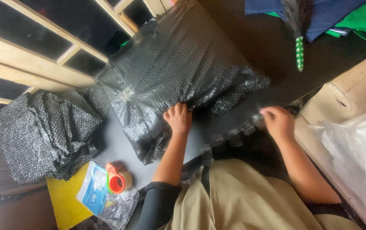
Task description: A person wraps a green tote bag in black bubble wrap, secures it with tape using a dispenser, and finishes by dusting the package.
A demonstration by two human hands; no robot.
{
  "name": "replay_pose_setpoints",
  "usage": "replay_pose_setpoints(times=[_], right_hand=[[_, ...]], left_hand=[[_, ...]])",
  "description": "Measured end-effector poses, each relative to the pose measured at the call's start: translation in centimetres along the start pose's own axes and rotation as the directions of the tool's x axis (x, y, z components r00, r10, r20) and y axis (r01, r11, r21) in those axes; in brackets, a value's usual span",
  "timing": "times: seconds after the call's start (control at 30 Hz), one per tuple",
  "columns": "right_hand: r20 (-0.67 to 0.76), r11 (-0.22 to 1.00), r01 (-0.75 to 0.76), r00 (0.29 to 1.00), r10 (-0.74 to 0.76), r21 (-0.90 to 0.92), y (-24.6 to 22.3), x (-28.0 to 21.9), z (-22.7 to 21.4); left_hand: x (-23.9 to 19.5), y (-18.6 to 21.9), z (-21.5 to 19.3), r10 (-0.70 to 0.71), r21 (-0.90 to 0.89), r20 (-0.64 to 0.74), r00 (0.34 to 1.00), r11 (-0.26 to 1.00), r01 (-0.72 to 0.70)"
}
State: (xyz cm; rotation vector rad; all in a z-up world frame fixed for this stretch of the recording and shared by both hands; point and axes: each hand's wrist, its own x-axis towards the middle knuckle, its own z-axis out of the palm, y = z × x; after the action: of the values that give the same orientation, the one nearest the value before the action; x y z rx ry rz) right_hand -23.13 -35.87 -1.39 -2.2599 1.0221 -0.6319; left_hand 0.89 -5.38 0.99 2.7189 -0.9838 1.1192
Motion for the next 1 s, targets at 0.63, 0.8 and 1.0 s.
replay_pose_setpoints(times=[0.63, 0.8, 1.0], right_hand=[[-0.132, 0.211, 0.976, 0.203, -0.970, -0.058, -18.4, 3.2, 15.3], [-0.225, 0.188, 0.981, 0.173, -0.959, -0.049, -20.1, 4.3, 13.7], [-0.260, 0.178, 0.979, 0.199, -0.945, 0.103, -19.6, 5.1, 15.4]], left_hand=[[-0.3, -0.4, 0.4, 0.022, 0.011, -0.038, 0.999, 1.000, -0.021], [0.1, -0.8, -1.3, 0.033, -0.059, 0.022, 0.999, 0.998, -0.032], [0.6, -0.7, -1.6, 0.022, -0.118, 0.015, 1.000, 0.993, -0.020]])
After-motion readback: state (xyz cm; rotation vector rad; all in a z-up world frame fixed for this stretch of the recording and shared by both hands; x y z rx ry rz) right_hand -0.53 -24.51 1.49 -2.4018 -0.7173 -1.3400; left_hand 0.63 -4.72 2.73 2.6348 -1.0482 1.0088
